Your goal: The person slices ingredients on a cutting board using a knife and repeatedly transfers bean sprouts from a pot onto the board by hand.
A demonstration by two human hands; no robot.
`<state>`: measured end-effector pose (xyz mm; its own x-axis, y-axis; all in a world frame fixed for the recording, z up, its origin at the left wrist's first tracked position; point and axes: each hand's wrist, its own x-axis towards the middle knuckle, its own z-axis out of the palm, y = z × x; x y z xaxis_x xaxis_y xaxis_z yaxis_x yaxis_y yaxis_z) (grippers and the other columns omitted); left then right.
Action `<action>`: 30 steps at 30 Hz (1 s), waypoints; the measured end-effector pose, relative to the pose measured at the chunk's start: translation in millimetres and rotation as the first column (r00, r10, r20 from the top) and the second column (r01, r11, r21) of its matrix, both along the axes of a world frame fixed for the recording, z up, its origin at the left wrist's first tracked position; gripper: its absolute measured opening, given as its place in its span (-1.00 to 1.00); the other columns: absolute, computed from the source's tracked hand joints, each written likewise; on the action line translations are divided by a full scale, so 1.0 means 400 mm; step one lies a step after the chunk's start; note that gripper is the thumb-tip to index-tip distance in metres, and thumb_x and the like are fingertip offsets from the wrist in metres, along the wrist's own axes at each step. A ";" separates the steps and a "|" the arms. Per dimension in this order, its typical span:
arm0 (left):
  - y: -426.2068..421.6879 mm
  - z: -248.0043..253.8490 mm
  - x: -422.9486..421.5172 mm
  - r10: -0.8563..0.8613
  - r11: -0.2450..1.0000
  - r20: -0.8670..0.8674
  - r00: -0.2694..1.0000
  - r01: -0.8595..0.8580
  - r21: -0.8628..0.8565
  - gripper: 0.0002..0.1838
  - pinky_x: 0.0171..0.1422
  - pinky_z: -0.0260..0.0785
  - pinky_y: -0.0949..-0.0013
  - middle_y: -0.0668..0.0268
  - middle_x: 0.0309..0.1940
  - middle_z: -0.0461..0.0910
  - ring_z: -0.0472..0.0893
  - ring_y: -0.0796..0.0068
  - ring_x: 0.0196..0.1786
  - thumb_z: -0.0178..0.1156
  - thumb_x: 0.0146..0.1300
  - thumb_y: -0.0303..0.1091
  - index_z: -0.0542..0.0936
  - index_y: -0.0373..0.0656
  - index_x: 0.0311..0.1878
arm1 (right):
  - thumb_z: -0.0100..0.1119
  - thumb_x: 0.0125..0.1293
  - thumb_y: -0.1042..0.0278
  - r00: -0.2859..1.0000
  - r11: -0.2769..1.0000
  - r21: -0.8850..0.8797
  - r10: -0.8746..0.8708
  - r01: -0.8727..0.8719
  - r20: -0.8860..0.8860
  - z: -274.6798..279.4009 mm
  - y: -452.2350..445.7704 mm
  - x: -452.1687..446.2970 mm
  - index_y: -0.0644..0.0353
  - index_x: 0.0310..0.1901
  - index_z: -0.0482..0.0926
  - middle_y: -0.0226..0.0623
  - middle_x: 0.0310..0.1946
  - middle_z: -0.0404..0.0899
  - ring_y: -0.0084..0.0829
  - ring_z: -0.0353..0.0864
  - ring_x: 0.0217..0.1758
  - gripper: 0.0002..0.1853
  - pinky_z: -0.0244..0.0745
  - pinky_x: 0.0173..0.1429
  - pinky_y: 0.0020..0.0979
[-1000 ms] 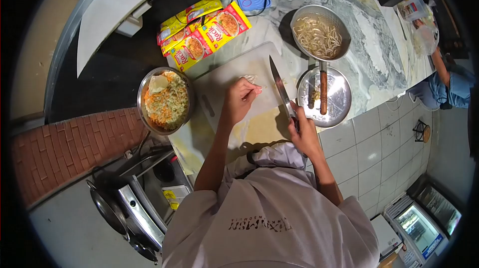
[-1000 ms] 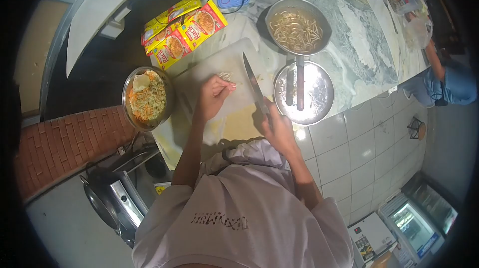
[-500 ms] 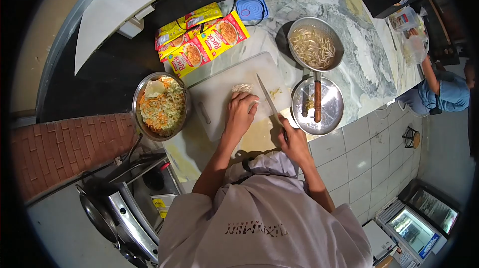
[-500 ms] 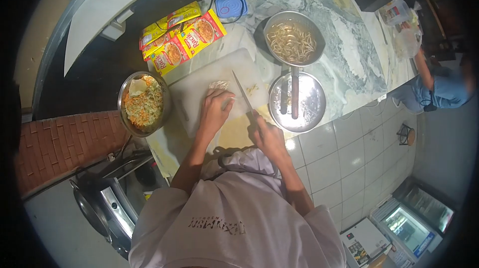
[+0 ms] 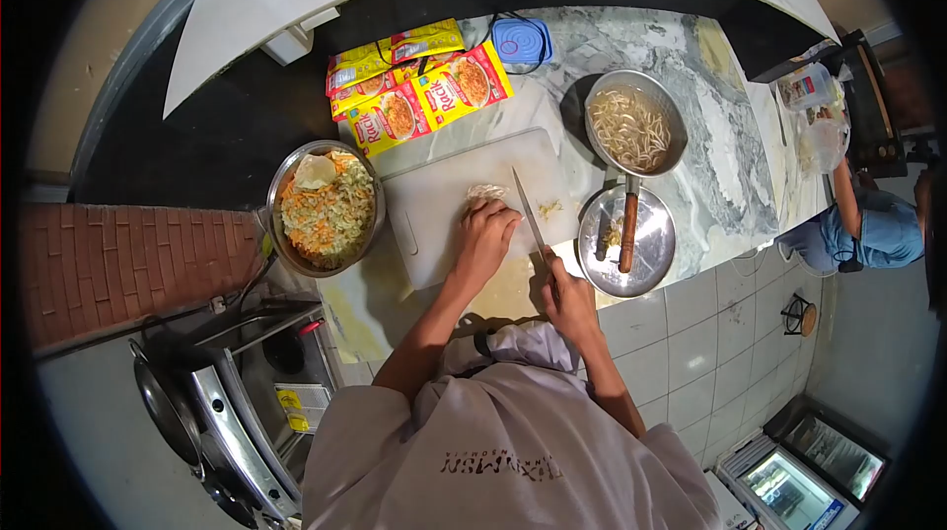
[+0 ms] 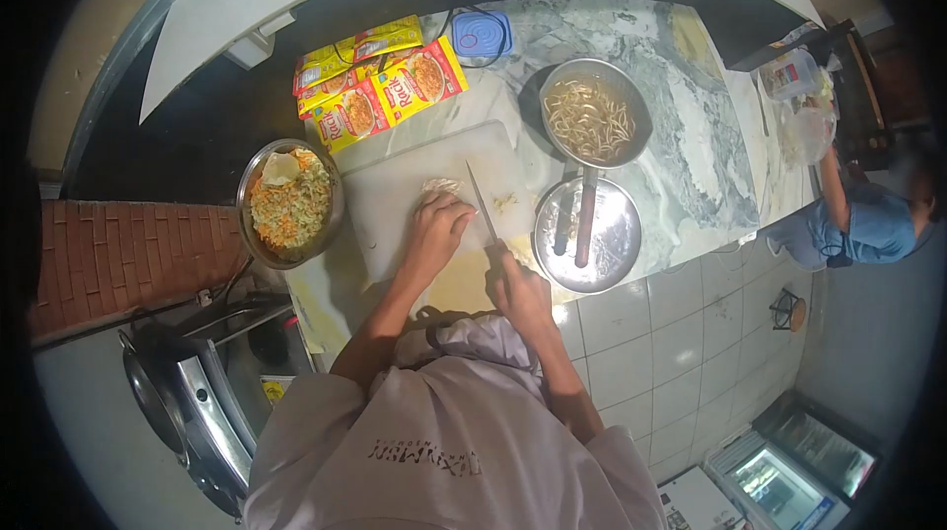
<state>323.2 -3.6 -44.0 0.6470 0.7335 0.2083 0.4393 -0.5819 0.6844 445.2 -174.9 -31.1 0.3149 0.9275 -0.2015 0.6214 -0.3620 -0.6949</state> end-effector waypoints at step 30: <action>0.040 0.003 0.011 -0.066 0.998 -0.067 0.996 0.067 0.010 -0.89 0.14 0.44 0.07 0.15 -0.14 0.59 0.55 0.05 -0.01 0.37 0.11 -0.51 0.70 -0.16 -0.26 | 0.11 0.34 0.54 0.986 0.990 0.032 -0.133 0.137 -0.096 0.038 0.002 0.012 0.16 0.40 0.37 0.07 -0.52 0.56 0.05 0.65 -0.46 -0.43 0.51 -0.29 -0.13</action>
<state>327.5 12.5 -42.9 0.7070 0.6860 0.1719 0.4438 -0.6196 0.6474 449.9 -174.2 -15.8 0.4191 0.8854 -0.2008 0.5001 -0.4098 -0.7629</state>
